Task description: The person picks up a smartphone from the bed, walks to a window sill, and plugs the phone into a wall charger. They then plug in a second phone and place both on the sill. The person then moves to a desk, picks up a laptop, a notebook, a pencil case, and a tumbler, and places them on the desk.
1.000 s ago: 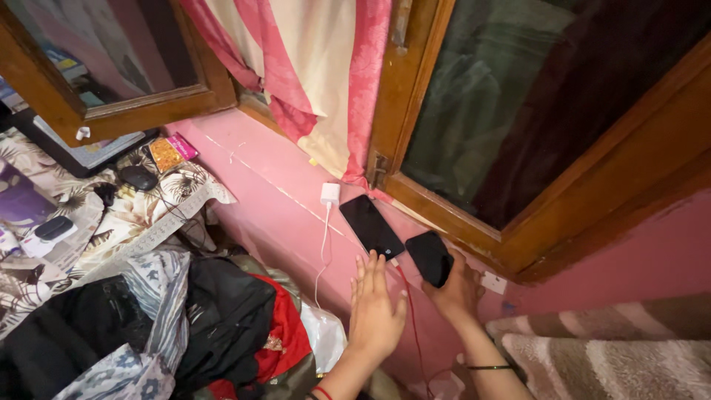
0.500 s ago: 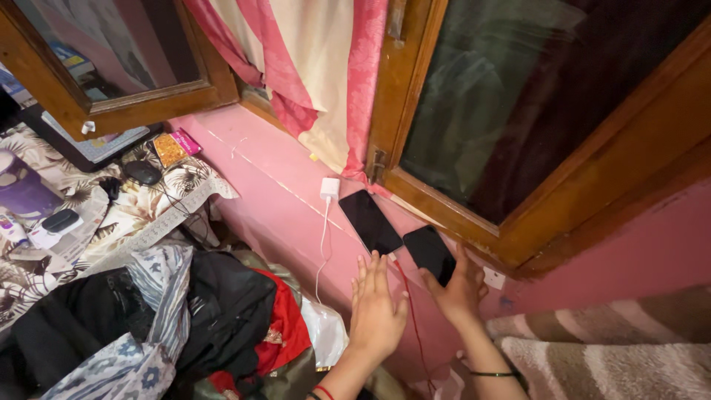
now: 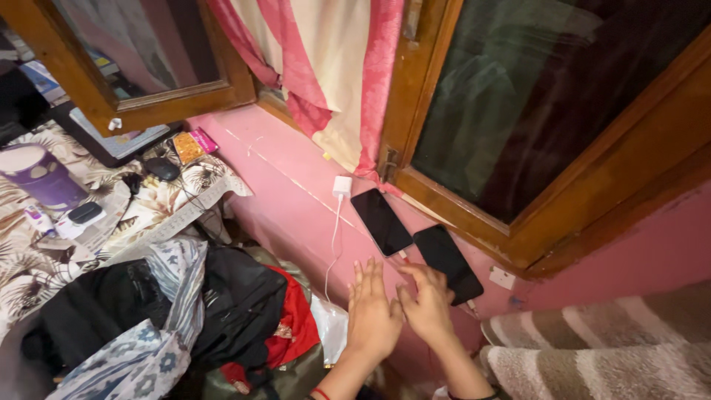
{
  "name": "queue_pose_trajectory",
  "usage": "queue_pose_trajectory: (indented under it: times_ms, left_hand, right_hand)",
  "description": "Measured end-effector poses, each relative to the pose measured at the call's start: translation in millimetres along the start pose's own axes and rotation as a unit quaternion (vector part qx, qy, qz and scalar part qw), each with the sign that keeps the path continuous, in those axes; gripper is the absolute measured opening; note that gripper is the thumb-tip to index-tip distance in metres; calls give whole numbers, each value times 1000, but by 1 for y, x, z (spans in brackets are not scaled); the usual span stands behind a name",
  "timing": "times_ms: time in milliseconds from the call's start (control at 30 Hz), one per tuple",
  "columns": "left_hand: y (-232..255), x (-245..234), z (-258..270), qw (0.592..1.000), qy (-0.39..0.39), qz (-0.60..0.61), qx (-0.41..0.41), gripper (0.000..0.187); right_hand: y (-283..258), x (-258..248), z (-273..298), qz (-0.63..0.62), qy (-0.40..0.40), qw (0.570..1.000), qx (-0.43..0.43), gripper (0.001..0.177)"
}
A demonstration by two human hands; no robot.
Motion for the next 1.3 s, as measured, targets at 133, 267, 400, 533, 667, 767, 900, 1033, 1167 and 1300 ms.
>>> queue_pose_trajectory:
  times_ms: [133, 267, 400, 533, 667, 767, 900, 1033, 1167, 1300]
  left_hand:
    - [-11, -10, 1, 1000, -8, -12, -28, 76]
    - [-20, -25, 2, 999, 0, -33, -37, 75]
    - [-30, -45, 6, 997, 27, -52, -41, 76]
    - [-39, -72, 15, 996, 33, -55, -65, 79]
    - [-52, -107, 25, 994, 66, -47, -73, 80]
    - [-62, -135, 34, 992, 92, -53, -75, 78]
    - [-72, -173, 53, 990, 109, -50, -78, 76]
    - [-79, -212, 73, 986, 135, -45, -85, 76]
    - [-89, -257, 94, 977, 189, -63, -72, 75]
    - [-101, -301, 121, 963, 242, -93, -66, 74]
  right_hand:
    - [-12, 10, 2, 21, -39, 998, 42, 34]
    - [-38, 16, 7, 4, -22, 1000, -10, 31]
    - [-58, 21, 10, -31, -18, 999, -24, 30]
    - [-82, 24, 10, -54, 5, 997, -52, 30]
    - [-111, 35, 14, -75, 4, 996, -53, 30]
    - [-138, 43, 20, -85, -9, 994, -64, 30]
    - [-181, 52, 33, -117, -32, 988, -101, 26]
    - [-224, 60, 51, -136, -48, 985, -93, 25]
    - [-265, 69, 67, -143, -40, 982, -119, 28]
    - [-306, 79, 84, -162, -40, 973, -157, 33]
Point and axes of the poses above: each hand's wrist, its own z-axis away from the middle knuckle, its own x-axis out of the palm, y = z × x, the point moved 5 cm from there along -z, towards the middle knuckle, and after that the axes turned 8 degrees about y, right-handed, at the moved point
